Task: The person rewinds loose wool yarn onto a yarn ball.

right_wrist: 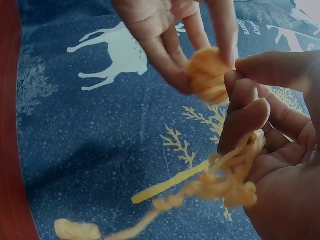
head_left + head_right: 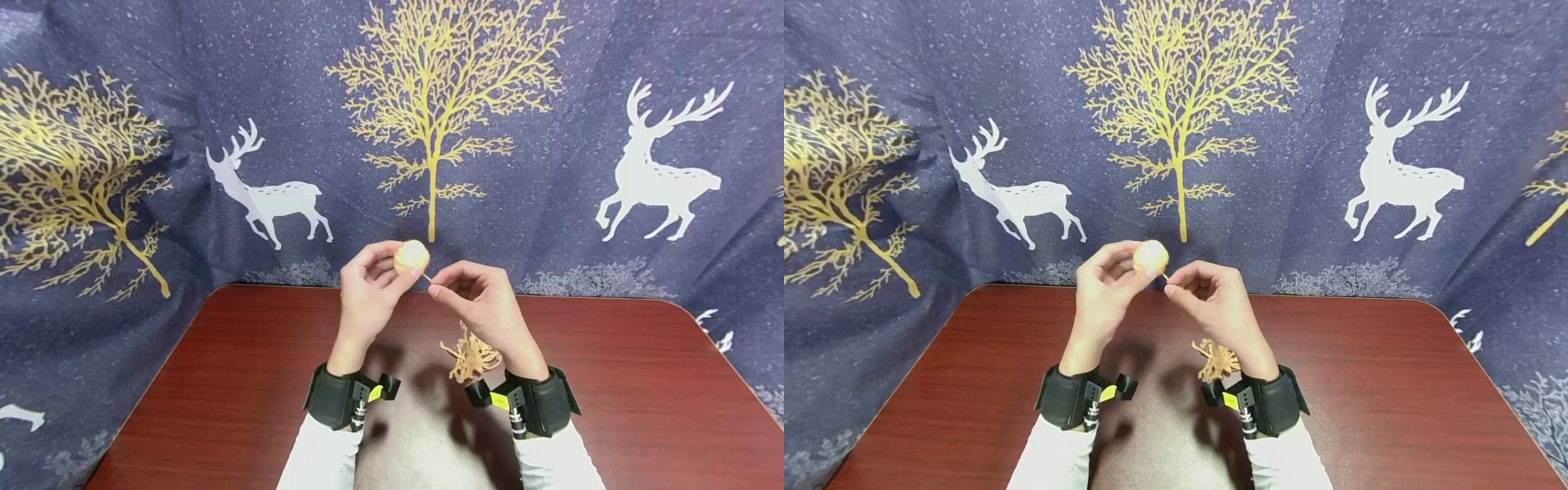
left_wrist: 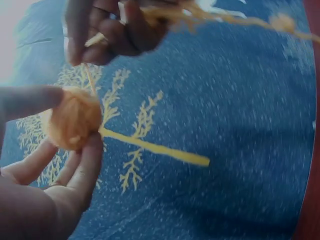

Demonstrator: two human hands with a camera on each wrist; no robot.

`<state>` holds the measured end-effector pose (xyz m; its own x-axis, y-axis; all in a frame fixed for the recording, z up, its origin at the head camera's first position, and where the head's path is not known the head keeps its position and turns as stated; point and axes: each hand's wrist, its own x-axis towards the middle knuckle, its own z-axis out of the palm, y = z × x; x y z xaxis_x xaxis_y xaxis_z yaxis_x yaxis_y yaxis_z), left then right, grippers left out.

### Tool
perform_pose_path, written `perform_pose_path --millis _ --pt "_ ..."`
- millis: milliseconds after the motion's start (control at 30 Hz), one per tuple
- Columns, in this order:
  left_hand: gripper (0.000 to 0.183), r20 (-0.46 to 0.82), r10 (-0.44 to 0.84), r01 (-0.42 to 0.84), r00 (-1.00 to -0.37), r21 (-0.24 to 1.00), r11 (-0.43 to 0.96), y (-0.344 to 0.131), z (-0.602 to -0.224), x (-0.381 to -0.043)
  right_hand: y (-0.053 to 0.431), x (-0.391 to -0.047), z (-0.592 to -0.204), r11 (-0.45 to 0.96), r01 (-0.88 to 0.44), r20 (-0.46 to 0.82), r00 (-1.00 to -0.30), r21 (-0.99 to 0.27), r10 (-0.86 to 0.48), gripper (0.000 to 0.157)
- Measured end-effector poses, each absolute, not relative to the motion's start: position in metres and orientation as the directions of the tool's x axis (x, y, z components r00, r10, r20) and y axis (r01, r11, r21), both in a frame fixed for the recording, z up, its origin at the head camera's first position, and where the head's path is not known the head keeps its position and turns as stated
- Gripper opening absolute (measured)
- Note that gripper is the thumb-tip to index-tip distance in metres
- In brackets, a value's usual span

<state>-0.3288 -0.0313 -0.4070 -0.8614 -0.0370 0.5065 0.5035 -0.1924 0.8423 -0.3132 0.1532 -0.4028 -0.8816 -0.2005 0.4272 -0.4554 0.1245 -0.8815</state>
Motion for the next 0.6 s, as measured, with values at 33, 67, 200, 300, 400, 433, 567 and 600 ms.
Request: perform_pose_path --millis 33,67,200,300,400,433,567,600 --pt "0.037 0.515 -0.019 0.513 -0.857 0.848 -0.133 -0.031 -0.408 -0.329 0.154 -0.313 -0.403 0.129 -0.454 0.426 -0.883 -0.882 -0.199 0.006" --pt "0.037 0.522 0.007 0.520 -0.853 0.851 -0.075 -0.032 -0.409 -0.329 0.154 -0.313 -0.402 0.134 -0.453 0.424 -0.884 -0.881 -0.198 0.006" --pt "0.035 0.497 0.145 0.514 -0.855 0.849 0.121 -0.034 -0.412 -0.328 0.158 -0.314 -0.402 0.136 -0.449 0.422 -0.887 -0.883 -0.186 0.007" --pt "0.033 0.447 0.257 0.505 -0.857 0.826 0.250 -0.037 -0.413 -0.328 0.162 -0.314 -0.402 0.140 -0.462 0.439 -0.883 -0.876 -0.167 0.007" --pt "0.032 0.402 0.367 0.518 -0.839 0.797 0.310 -0.039 -0.415 -0.328 0.165 -0.315 -0.402 0.120 -0.467 0.450 -0.881 -0.876 -0.146 0.006" --pt "0.032 0.390 0.406 0.525 -0.827 0.795 0.305 -0.040 -0.415 -0.329 0.166 -0.315 -0.402 0.107 -0.465 0.450 -0.882 -0.879 -0.138 0.006" --pt "0.035 0.365 0.558 0.549 -0.745 0.811 0.203 -0.043 -0.415 -0.328 0.169 -0.316 -0.401 0.045 -0.455 0.447 -0.886 -0.889 -0.120 0.007" --pt "0.036 0.364 0.591 0.545 -0.720 0.824 0.156 -0.043 -0.414 -0.328 0.169 -0.316 -0.401 0.034 -0.455 0.449 -0.886 -0.890 -0.118 0.007"
